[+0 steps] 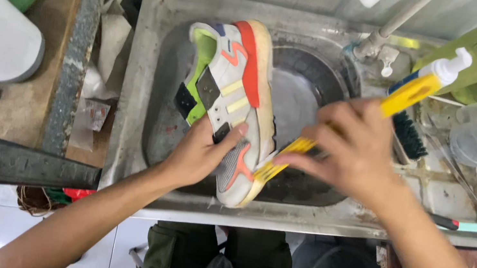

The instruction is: The person scrubs a single sneaker in a sink using a red brush and a yellow brush, applying cleaning solution and wiping with a gray cloth. They rotate the shoe to clean the sole, sides, and upper, then rinse and wipe it down.

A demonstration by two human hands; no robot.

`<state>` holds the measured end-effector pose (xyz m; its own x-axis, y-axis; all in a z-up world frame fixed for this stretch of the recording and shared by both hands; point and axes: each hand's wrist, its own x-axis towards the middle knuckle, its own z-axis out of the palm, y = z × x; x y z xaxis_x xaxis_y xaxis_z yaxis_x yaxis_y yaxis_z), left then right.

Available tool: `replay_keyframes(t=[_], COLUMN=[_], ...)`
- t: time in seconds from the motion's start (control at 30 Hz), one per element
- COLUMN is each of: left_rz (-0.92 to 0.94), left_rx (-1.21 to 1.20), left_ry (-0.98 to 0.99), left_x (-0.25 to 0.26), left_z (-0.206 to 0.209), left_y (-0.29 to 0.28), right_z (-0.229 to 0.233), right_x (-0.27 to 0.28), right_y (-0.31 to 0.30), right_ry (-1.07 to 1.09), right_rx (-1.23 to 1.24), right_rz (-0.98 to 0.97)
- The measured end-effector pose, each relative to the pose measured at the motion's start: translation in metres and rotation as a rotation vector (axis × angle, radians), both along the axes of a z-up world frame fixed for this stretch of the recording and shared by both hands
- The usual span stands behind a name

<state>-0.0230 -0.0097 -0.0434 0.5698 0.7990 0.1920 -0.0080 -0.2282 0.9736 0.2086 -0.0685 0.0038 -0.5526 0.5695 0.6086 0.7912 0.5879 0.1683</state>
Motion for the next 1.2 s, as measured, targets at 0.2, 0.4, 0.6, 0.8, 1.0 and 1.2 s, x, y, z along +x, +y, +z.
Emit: replay_keyframes(t=[0.2, 0.4, 0.6, 0.8, 1.0, 1.2], left_rz=[0.073, 0.086, 0.004, -0.055, -0.193, -0.256], left_rx=[-0.100, -0.132, -0.085, -0.061, -0.005, 0.126], left_ry=[0.036, 0.059, 0.019, -0.016, -0.087, -0.043], left_x=[-0.001, 0.000, -0.007, -0.001, 0.000, -0.001], left_z=[-0.009, 0.011, -0.012, -0.016, 0.004, 0.005], left_y=[0.004, -0.001, 0.005, 0.000, -0.002, -0.009], right_z=[-0.022, -0.031, 0.001, 0.013, 0.031, 0.048], right_x=[-0.016, -0.044, -0.020, 0.016, -0.009, -0.025], right_y=[-0.011, -0.030, -0.005, 0.020, 0.011, -0.001], right_ry=[0.075, -0.015, 0.050, 0.169, 0.062, -0.144], right_rx=[0.002, 0.011, -0.048, -0.087, -0.173, -0.227], right_rz=[0.110, 0.151, 0.024, -0.048, 0.127, 0.158])
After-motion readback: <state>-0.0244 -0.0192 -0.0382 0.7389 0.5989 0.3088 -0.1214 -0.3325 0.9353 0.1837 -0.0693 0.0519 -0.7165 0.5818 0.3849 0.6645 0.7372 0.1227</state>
